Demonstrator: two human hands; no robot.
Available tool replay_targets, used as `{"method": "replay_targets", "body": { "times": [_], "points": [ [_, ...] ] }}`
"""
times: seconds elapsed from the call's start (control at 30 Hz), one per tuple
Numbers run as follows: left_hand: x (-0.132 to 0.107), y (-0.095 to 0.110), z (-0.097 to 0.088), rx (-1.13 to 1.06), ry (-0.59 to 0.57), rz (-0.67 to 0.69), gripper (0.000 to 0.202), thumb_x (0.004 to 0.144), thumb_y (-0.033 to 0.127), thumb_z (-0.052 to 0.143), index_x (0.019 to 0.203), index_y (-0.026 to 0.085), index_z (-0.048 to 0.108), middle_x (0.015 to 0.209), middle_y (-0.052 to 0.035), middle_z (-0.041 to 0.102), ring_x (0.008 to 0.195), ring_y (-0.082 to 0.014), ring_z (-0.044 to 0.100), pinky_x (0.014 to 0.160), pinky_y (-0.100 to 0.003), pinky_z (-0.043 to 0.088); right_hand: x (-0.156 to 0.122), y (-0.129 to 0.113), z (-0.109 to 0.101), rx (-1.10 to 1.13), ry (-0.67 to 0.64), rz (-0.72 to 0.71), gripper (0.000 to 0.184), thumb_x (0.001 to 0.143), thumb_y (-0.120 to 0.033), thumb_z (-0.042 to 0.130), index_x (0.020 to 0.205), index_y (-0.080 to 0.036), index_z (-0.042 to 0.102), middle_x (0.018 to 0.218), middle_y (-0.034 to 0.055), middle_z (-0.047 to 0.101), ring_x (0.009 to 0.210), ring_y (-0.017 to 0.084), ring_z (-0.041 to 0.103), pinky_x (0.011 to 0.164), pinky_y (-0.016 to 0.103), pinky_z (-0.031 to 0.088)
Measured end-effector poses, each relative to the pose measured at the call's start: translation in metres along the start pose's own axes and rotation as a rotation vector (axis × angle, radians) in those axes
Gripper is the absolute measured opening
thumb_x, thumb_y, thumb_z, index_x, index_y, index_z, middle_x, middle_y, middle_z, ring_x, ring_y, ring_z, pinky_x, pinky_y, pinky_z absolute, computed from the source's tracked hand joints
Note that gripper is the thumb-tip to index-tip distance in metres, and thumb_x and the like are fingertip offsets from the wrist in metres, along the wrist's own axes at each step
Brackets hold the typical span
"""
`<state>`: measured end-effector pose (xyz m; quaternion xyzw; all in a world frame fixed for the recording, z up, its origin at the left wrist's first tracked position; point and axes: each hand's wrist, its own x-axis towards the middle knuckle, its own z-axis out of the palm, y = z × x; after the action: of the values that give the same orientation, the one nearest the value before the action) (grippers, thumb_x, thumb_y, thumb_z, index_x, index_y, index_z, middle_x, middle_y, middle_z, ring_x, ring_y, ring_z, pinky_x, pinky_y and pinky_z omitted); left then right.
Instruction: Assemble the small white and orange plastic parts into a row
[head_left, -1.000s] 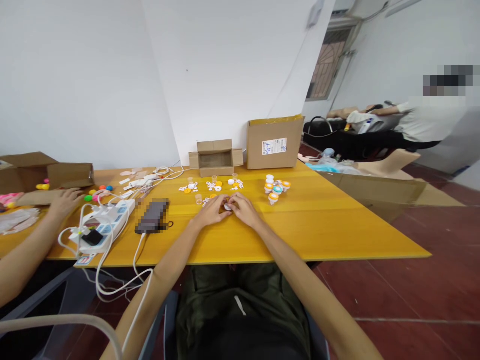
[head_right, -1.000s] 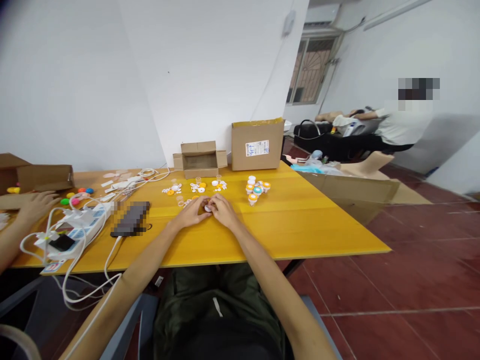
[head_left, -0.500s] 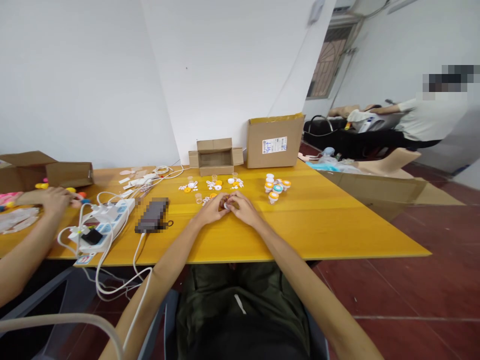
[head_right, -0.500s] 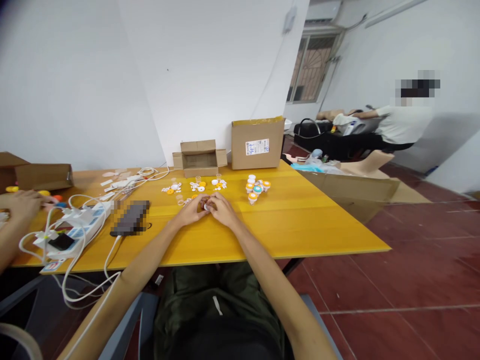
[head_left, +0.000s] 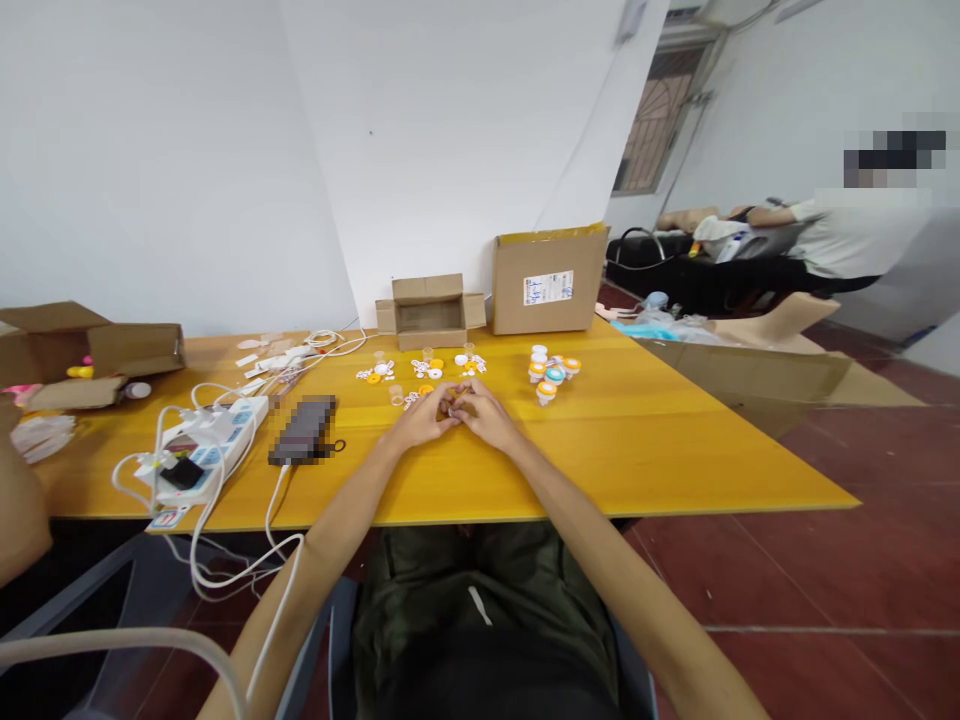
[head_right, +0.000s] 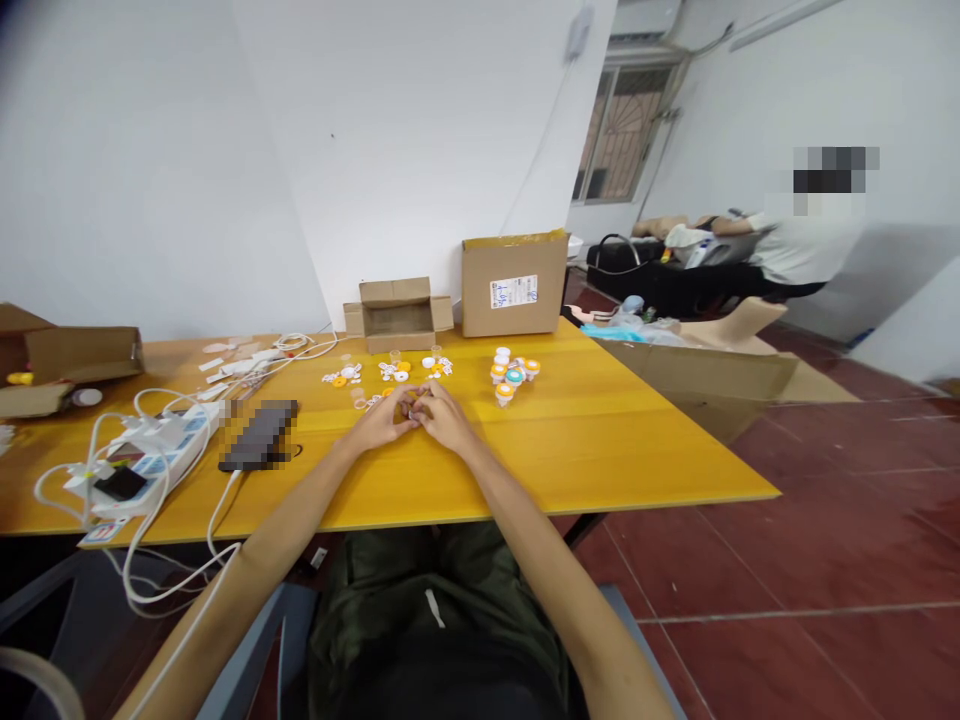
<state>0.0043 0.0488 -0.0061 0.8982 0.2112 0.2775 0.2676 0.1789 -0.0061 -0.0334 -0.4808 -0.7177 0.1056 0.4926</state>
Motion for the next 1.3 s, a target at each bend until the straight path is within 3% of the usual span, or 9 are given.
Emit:
{"method": "replay_targets", "body": {
  "times": [0.63, 1.3],
  "points": [
    [-0.0003, 0.0025, -0.001, 0.053, -0.007, -0.025, 0.058, 0.085, 0.022, 0.069, 0.14, 0.026, 0.05, 0.102, -0.0023, 0.071, 0.094, -0.019, 0.069, 0.089, -0.033, 0.054, 0.0017, -0.0004, -0.0008, 0.046, -0.001, 0.032, 0.015, 0.08, -0.01, 0.065, 0.074, -0.024, 0.069, 0.108, 0.0049, 0.061, 0.109, 0.022, 0.062, 0.096, 0.039, 0.052],
    [-0.0001, 0.0087, -0.0035, 0.101, -0.007, -0.032, 0.056, 0.088, 0.027, 0.065, 0.142, 0.026, 0.049, 0.106, -0.0029, 0.074, 0.097, -0.0205, 0.07, 0.091, -0.034, 0.054, 0.0062, 0.0062, -0.0021, 0.119, 0.053, 0.099, 0.006, 0.08, -0.021, 0.071, 0.075, -0.024, 0.071, 0.113, 0.0052, 0.063, 0.115, 0.024, 0.061, 0.105, 0.043, 0.047]
  ]
}}
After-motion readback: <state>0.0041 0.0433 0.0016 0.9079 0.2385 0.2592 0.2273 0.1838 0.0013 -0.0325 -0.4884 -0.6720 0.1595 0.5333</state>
